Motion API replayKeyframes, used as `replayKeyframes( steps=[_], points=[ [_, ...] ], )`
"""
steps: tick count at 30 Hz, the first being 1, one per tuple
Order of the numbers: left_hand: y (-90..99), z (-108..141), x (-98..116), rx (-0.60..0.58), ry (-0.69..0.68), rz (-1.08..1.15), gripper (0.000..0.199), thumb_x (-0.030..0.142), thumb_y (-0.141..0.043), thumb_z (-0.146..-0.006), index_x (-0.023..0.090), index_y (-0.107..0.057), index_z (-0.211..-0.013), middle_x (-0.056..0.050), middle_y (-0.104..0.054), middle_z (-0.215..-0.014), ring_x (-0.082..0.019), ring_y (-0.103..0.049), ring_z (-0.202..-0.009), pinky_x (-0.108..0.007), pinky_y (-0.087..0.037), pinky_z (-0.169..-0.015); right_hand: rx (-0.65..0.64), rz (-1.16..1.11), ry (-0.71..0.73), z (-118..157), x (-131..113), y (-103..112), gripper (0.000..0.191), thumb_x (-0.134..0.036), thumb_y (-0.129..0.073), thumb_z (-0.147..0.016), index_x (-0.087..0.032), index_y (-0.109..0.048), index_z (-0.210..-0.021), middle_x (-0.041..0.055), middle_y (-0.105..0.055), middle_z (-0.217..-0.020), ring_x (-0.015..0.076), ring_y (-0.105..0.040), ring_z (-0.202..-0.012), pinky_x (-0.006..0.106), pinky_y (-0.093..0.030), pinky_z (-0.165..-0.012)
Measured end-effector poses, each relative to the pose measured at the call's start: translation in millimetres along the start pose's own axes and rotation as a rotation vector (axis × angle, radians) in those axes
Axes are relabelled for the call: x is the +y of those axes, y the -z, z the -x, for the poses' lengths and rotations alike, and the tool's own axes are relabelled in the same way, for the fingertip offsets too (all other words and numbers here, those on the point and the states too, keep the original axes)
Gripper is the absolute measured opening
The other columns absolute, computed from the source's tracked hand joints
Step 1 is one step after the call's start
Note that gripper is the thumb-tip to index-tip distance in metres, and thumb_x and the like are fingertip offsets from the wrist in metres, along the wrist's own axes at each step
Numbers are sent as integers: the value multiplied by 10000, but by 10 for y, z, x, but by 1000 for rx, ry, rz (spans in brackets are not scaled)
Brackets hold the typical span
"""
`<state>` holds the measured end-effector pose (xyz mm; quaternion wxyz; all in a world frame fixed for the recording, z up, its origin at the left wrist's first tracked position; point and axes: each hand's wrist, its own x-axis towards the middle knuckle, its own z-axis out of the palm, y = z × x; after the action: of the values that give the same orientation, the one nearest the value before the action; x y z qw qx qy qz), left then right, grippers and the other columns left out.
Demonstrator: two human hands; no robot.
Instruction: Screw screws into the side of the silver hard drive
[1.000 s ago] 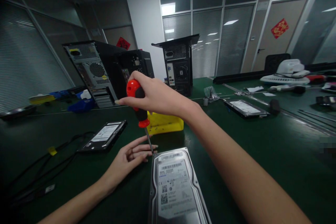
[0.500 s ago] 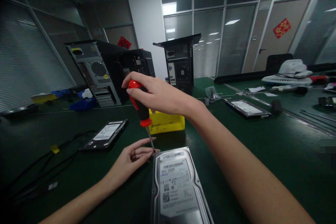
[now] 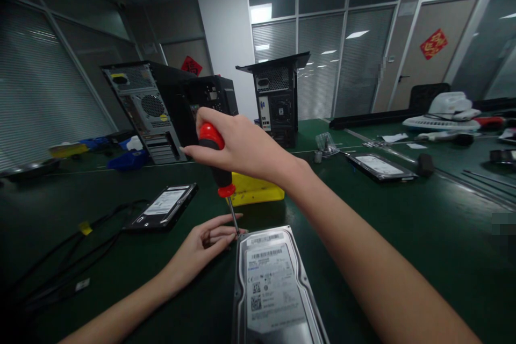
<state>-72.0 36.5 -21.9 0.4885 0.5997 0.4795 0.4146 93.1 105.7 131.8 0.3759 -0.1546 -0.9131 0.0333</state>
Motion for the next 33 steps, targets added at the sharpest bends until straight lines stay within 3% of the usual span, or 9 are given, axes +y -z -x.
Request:
replayKeyframes(
  steps=[7, 12, 19, 22, 27, 33],
  points=[
    [5, 5, 18, -12, 11, -19, 420, 238, -587, -829, 107, -544, -1226, -138, -686, -1107, -212, -648, -1030, -346, -477, -944, -98, -37, 11, 33, -47, 88, 292, -358, -378, -932, -158, -508, -1102, 33, -578, -904, 112, -482, -726, 260, -372, -665],
    [6, 9, 28, -17, 5, -24, 414, 232, -580, -830, 93, -547, -1219, -148, -680, -1112, -219, -645, -1032, -350, -475, -940, -184, -107, -19, 41, -120, 180, 364, -256, -349, -933, -152, -417, -1276, 55, -581, -1022, 117, -510, -783, 274, -410, -706],
    [7, 4, 15, -25, -3, -24, 421, 232, -582, -829, 71, -541, -1216, -161, -675, -1118, -225, -644, -1026, -350, -468, -943, -90, 57, 4, 10, -87, 117, 348, -457, -442, -892, -142, -537, -1007, 22, -560, -808, 102, -454, -663, 255, -362, -642],
    [12, -6, 14, -28, -4, -24, 411, 223, -578, -830, 78, -543, -1213, -157, -678, -1112, -227, -639, -1035, -354, -463, -947, -104, 103, -44, 28, -97, 135, 320, -418, -389, -919, -146, -528, -1018, 16, -555, -758, 106, -450, -641, 261, -351, -636],
    [15, -7, 0, -32, -6, -20, 411, 234, -579, -833, 83, -543, -1213, -154, -682, -1100, -227, -640, -1033, -355, -465, -942, -176, 6, -43, 37, -132, 190, 278, -292, -361, -925, -144, -506, -1111, 39, -591, -883, 122, -504, -723, 262, -373, -665],
    [10, 2, -9, -30, -16, -31, 400, 245, -576, -839, 82, -547, -1203, -154, -689, -1083, -226, -643, -1030, -345, -468, -935, -144, -17, 47, 9, -112, 157, 295, -385, -419, -912, -138, -540, -1019, 24, -580, -847, 94, -478, -672, 237, -354, -628]
  ],
)
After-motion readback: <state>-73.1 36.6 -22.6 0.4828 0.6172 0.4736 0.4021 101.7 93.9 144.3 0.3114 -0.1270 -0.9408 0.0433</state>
